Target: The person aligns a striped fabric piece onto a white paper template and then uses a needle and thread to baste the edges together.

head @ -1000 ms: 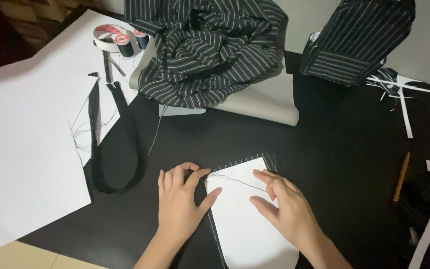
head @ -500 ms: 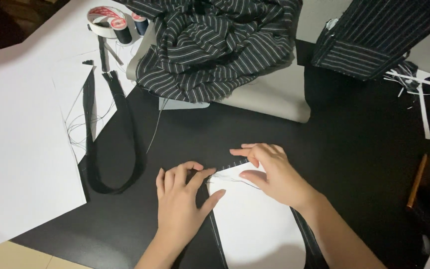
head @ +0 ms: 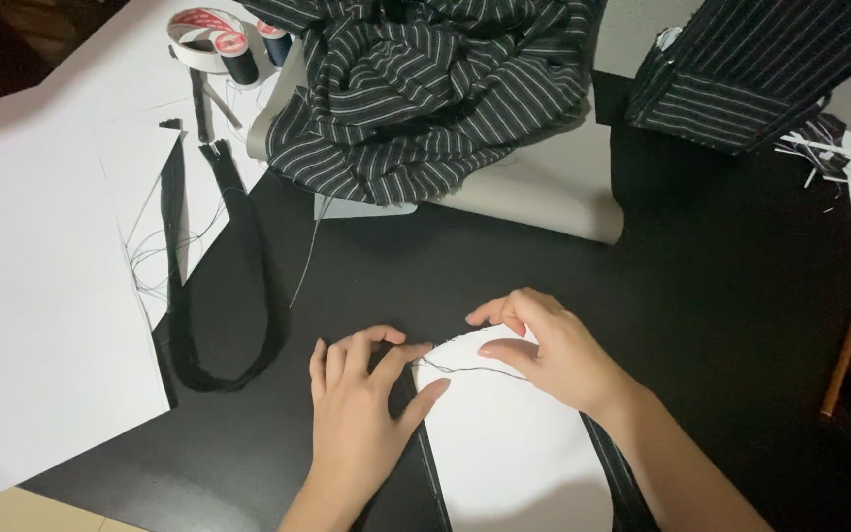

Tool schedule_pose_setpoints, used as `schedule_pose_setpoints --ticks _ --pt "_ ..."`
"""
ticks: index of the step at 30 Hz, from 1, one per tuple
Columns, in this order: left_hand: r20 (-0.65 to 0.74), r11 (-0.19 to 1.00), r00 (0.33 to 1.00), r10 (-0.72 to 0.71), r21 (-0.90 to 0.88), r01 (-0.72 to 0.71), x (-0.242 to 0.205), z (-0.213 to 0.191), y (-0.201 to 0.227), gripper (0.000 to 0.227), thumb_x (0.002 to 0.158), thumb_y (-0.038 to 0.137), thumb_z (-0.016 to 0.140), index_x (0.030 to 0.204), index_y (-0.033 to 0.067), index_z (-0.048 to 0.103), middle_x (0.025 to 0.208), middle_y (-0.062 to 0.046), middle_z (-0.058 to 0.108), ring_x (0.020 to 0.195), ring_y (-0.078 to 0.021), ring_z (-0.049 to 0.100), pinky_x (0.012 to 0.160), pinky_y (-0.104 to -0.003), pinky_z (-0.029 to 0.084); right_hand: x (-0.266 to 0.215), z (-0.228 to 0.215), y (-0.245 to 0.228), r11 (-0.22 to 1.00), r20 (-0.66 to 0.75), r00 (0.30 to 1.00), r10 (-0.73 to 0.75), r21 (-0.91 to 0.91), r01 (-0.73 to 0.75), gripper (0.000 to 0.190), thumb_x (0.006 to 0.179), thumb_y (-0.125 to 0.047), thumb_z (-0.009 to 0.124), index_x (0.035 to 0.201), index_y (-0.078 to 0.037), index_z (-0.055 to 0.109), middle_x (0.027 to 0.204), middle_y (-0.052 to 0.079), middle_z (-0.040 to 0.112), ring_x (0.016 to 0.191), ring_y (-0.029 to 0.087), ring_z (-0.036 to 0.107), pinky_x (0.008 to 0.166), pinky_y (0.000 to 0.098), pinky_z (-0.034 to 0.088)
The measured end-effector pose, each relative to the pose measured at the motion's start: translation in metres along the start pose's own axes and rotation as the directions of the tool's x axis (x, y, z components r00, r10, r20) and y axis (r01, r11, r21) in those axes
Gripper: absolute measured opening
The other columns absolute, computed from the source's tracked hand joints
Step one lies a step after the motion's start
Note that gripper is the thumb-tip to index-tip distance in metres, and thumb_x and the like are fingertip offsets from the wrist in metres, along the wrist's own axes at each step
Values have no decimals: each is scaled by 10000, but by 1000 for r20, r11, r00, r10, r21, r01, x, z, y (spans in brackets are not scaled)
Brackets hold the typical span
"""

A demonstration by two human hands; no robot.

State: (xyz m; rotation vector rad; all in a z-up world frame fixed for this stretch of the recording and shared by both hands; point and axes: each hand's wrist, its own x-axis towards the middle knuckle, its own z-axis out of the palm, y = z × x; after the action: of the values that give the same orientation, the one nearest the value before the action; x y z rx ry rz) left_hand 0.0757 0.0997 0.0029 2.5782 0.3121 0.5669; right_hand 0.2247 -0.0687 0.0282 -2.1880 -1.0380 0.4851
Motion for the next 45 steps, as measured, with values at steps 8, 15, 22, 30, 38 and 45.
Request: schedule_pose_setpoints --ticks 8,15,22,30,38,45 --pt "-31 1000 999 13 1 -13 0 -1 1 302 757 441 710 1005 271 679 1084 21 538 996 -198 521 1010 -592 274 1 11 20 950 -197 938 -285 72 304 529 738 -80 751 615 -116 238 959 60 750 890 127 630 712 244 520" --pt "-41 1000 999 8 -21 -9 0 -2 1 295 750 425 727 981 245 688 1072 18 546 993 -194 527 1018 -591 268 -9 13 12 763 -213 770 -602 -437 476 118 794 -141 730 735 -75 652 939 -47 728 901 137 671 726 319 548" --pt "91 956 979 -181 -216 197 6 -12 0 283 771 383 673 1001 222 708 1000 50 578 1008 -152 547 1041 -508 220 -21 19 -5 743 -246 771 -587 -542 393 165 799 -120 728 706 -78 599 945 -13 719 956 107 655 794 272 548" --pt "90 993 992 -93 -62 98 9 -15 -10 195 770 193 659 954 235 707 940 57 596 872 -186 564 910 -419 374 -24 18 -9 756 -301 751 -588 -533 379 249 794 -93 732 632 -77 544 900 -17 728 953 93 654 776 248 553" --pt "259 962 934 -247 -51 268 19 -9 5 201 867 254 531 880 143 697 932 -3 646 873 -234 560 862 -389 406 -27 21 -4 745 -337 711 -617 -541 390 190 772 -60 750 662 -73 596 874 -12 727 929 98 664 740 237 565" --pt "527 883 769 -361 -72 464 36 -20 32 280 918 303 471 941 98 661 988 -72 653 806 -247 644 707 -355 508 -48 13 0 744 -306 733 -608 -543 390 212 765 -69 750 643 -68 577 887 12 730 939 104 664 754 246 561"
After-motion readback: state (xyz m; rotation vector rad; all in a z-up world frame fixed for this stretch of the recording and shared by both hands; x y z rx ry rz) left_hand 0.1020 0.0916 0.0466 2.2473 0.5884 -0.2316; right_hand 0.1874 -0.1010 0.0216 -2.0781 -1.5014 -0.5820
